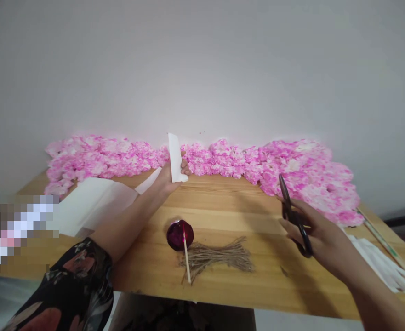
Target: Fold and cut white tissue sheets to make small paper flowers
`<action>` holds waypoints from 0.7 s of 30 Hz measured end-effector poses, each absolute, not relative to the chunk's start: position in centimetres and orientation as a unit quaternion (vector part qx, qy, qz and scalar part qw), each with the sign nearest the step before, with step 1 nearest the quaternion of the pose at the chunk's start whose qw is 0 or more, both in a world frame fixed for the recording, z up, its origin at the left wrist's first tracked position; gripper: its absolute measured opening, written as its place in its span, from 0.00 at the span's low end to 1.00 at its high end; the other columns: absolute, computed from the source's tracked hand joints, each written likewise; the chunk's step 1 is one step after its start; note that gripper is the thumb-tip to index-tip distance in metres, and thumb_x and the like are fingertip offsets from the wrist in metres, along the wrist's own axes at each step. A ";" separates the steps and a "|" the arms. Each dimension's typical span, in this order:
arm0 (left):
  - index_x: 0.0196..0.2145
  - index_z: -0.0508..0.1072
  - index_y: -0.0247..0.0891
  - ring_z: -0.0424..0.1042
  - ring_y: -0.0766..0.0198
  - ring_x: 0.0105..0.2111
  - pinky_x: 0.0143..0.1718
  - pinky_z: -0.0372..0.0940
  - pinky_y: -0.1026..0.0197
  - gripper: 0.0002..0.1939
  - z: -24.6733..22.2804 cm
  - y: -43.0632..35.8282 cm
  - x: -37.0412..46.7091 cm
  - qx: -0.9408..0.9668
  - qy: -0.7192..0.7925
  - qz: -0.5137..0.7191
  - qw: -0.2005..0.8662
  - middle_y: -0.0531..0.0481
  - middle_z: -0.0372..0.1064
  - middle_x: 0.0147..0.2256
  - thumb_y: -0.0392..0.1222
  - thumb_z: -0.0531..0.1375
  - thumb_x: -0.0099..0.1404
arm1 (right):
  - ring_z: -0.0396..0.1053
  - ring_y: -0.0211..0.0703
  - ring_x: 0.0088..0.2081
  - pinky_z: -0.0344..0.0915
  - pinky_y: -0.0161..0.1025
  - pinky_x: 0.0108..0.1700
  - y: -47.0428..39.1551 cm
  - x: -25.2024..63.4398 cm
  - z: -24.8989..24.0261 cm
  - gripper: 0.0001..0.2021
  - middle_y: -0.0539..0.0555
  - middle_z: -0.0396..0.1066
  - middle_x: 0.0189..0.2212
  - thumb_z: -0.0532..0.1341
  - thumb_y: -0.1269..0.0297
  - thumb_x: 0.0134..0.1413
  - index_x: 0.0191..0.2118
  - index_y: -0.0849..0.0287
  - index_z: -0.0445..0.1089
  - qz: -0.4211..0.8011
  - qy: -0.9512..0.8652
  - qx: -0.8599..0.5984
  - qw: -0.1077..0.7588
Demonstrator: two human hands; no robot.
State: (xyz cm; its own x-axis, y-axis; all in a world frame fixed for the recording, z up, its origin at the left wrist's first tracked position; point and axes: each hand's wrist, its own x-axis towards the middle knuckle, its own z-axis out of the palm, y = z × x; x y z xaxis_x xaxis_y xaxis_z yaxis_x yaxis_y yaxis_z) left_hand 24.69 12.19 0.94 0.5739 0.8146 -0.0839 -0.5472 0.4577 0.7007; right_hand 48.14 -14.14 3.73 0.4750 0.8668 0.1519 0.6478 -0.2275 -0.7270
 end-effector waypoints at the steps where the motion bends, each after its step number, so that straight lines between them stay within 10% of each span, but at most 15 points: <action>1: 0.37 0.68 0.40 0.53 0.72 0.17 0.24 0.56 0.66 0.05 1.0 12.1 24.8 0.312 0.210 0.408 0.832 0.58 0.54 0.19 0.43 0.58 0.67 | 0.69 0.47 0.25 0.67 0.44 0.27 -13.4 47.3 4.1 0.12 0.55 0.68 0.27 0.66 0.50 0.47 0.39 0.43 0.71 0.219 -0.484 -0.746 0.402; 12: 0.26 0.61 0.38 0.54 0.71 0.17 0.25 0.56 0.65 0.11 1.5 12.0 24.1 0.197 0.194 0.413 0.868 0.56 0.53 0.19 0.29 0.50 0.66 | 0.55 0.34 0.23 0.55 0.36 0.22 -4.5 39.2 4.0 0.30 0.50 0.61 0.31 0.59 0.35 0.51 0.50 0.53 0.63 0.530 -0.579 -0.425 0.450; 21: 0.28 0.60 0.38 0.53 0.71 0.16 0.25 0.56 0.65 0.10 1.3 12.0 24.5 0.224 0.272 0.450 0.821 0.58 0.53 0.16 0.26 0.49 0.64 | 0.58 0.33 0.22 0.53 0.34 0.20 -3.6 38.9 2.2 0.20 0.53 0.67 0.32 0.57 0.49 0.62 0.53 0.56 0.68 0.576 -0.535 -0.429 0.446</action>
State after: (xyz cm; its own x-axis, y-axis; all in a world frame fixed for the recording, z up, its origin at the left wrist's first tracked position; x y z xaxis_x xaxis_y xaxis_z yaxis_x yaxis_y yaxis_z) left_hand 24.49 12.03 1.35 0.4474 0.8603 -0.2445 -0.6166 0.4947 0.6124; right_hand 38.86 -3.61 2.16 -0.2345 0.9720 -0.0164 -0.0555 -0.0303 -0.9980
